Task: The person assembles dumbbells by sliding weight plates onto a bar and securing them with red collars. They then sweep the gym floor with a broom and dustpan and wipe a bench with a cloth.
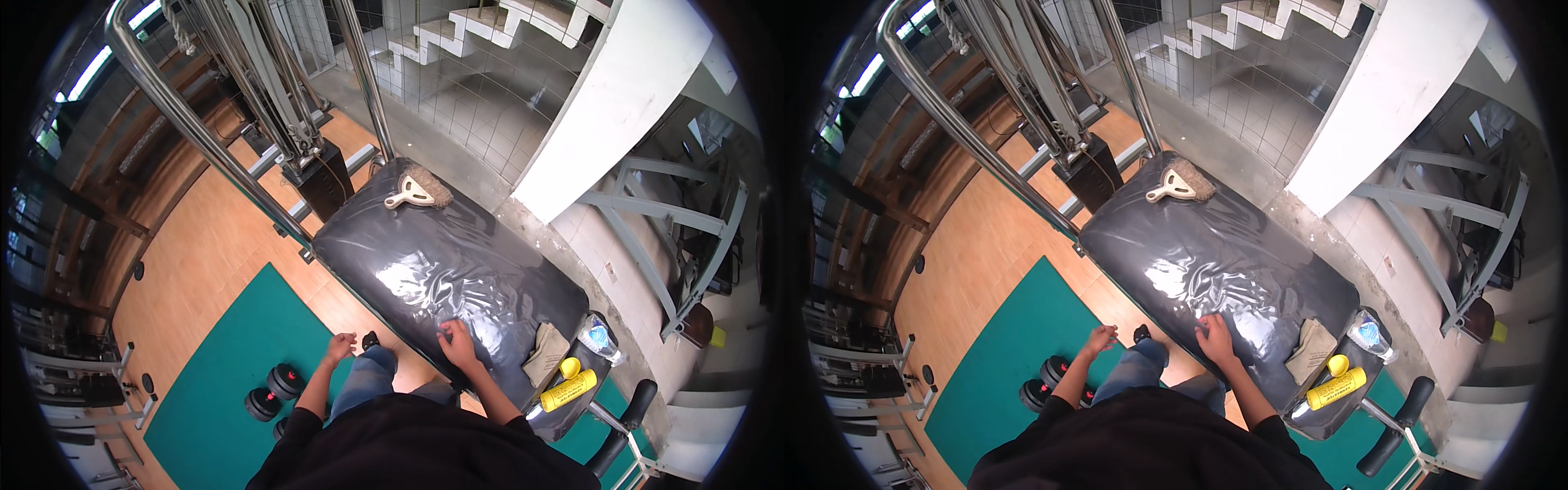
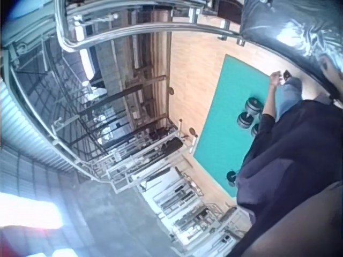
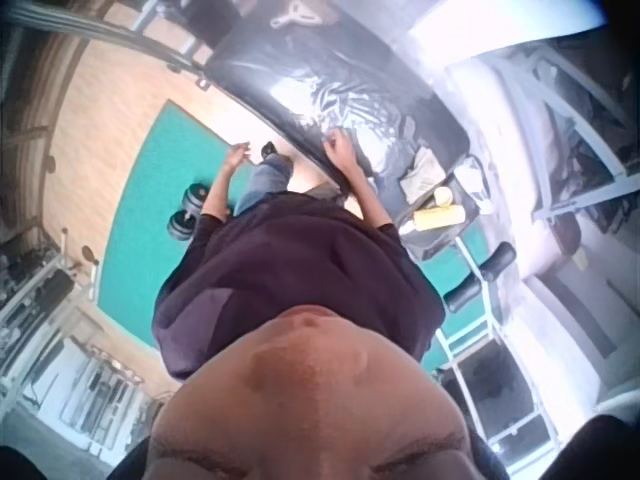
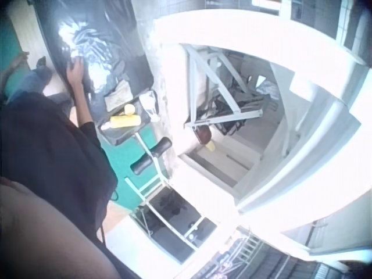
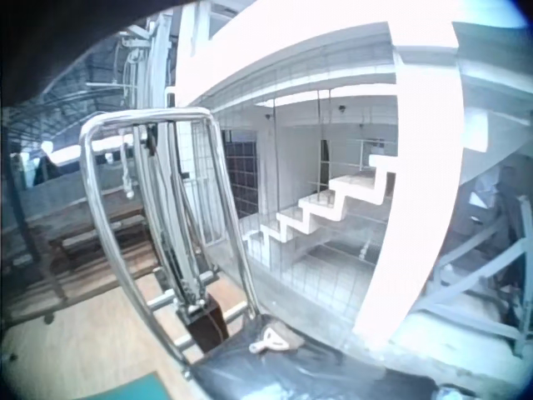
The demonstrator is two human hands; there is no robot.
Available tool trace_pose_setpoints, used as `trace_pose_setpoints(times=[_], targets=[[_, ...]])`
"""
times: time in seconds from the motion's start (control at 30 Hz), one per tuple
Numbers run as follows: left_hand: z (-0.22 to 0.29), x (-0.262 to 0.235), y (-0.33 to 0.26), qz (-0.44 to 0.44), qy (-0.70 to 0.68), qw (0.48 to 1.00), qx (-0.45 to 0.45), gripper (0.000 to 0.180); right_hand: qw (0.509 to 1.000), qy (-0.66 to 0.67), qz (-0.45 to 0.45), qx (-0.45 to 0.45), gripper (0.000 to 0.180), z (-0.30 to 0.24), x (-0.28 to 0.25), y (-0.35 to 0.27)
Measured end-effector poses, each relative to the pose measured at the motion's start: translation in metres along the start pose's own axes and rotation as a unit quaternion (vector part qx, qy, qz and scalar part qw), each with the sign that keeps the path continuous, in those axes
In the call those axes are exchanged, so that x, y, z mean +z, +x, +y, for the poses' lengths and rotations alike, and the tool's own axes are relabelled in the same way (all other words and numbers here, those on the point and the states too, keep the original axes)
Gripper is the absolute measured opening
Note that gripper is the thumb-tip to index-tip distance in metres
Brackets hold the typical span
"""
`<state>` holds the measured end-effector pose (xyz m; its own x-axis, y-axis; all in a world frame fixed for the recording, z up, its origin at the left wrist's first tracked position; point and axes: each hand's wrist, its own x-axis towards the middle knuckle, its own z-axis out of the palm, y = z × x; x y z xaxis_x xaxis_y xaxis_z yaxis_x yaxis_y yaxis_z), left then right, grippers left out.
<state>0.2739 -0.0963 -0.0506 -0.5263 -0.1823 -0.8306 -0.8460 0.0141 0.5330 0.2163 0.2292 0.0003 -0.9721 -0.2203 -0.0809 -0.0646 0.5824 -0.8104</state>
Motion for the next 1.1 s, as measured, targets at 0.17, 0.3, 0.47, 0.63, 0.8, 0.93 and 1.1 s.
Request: trace_pose_setpoints(times=[0.17, 0.3, 0.47, 0.63, 0.8, 0.93, 1.1], targets=[[0.074, -0.051, 0.041, 0.010, -0.006, 0.998, 0.057, 0.033, 0.986, -0.093, 0.040, -0.131, 0.026, -0.055, 0.031, 0.123], [0.143, -0.053, 0.080, 0.000, -0.042, 0.994, 0.101, 0.028, 0.971, -0.188, 0.027, -0.143, 0.029, -0.086, 0.049, 0.236], [0.219, -0.017, 0.115, 0.007, -0.042, 0.983, 0.179, 0.022, 0.899, -0.413, 0.057, -0.138, 0.034, -0.077, 0.076, 0.338], [0.290, 0.011, 0.164, 0.021, 0.008, 0.946, 0.323, 0.023, 0.888, -0.435, -0.026, -0.147, 0.033, -0.049, 0.098, 0.358], [0.339, 0.052, 0.198, 0.010, 0.187, 0.954, 0.236, 0.032, 0.878, -0.395, 0.033, -0.270, 0.026, -0.029, 0.080, 0.345], [0.357, 0.070, 0.188, -0.148, 0.096, 0.980, 0.093, 0.041, 0.894, -0.326, 0.033, -0.306, 0.020, -0.023, 0.061, 0.344], [0.327, 0.066, 0.209, -0.207, 0.040, 0.975, 0.078, 0.044, 0.918, -0.287, -0.006, -0.275, 0.029, -0.036, 0.060, 0.332]])
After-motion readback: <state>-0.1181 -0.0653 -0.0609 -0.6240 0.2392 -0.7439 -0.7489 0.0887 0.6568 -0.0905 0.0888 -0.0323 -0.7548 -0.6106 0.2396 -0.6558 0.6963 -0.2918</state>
